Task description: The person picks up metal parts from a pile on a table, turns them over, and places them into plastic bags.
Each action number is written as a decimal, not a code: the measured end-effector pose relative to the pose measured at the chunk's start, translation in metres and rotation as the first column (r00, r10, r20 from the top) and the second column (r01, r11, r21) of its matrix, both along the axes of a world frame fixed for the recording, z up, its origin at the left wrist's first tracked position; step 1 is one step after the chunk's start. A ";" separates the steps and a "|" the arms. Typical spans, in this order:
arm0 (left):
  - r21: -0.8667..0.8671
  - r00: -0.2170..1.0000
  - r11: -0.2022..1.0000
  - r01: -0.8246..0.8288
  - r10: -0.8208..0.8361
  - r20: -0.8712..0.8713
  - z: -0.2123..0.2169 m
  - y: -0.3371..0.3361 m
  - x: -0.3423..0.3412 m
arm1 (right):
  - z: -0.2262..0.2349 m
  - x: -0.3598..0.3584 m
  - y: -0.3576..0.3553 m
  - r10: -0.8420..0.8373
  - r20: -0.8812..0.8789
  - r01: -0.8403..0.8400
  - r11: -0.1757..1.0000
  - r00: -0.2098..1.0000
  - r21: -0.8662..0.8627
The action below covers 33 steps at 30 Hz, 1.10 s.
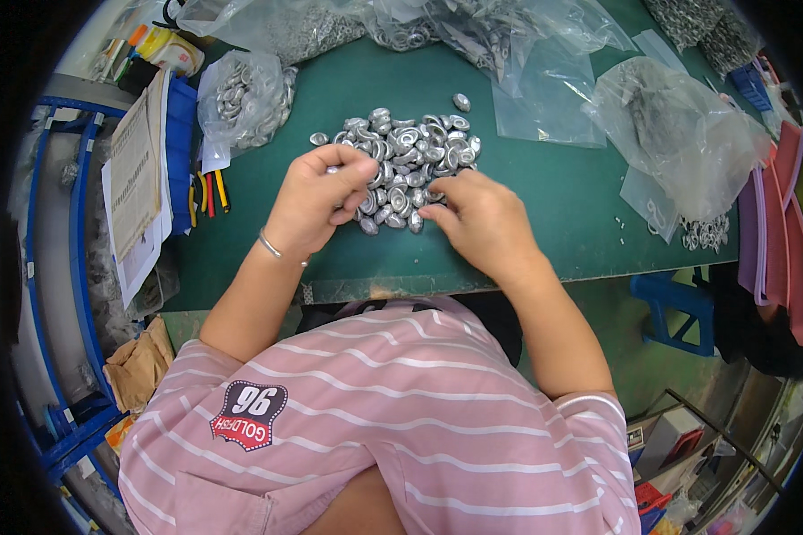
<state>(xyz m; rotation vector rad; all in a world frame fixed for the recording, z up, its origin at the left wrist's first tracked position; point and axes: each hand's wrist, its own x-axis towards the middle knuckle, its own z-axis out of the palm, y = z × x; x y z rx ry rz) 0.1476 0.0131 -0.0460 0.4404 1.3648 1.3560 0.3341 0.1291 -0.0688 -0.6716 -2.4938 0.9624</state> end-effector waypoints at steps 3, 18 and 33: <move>0.196 0.524 0.946 0.257 0.034 -0.851 -0.016 0.006 0.014 | -0.013 -0.003 -0.005 -0.113 -0.066 0.119 0.988 0.991 0.096; -0.029 -0.017 0.896 0.443 -0.024 -1.000 -0.022 0.019 0.030 | 0.006 0.029 0.016 -0.241 -0.174 -0.078 0.362 0.955 -0.929; 0.110 0.188 0.874 0.472 0.022 -0.982 -0.030 0.017 0.022 | -0.022 0.045 0.021 -0.259 -0.360 -0.299 0.245 0.896 -0.922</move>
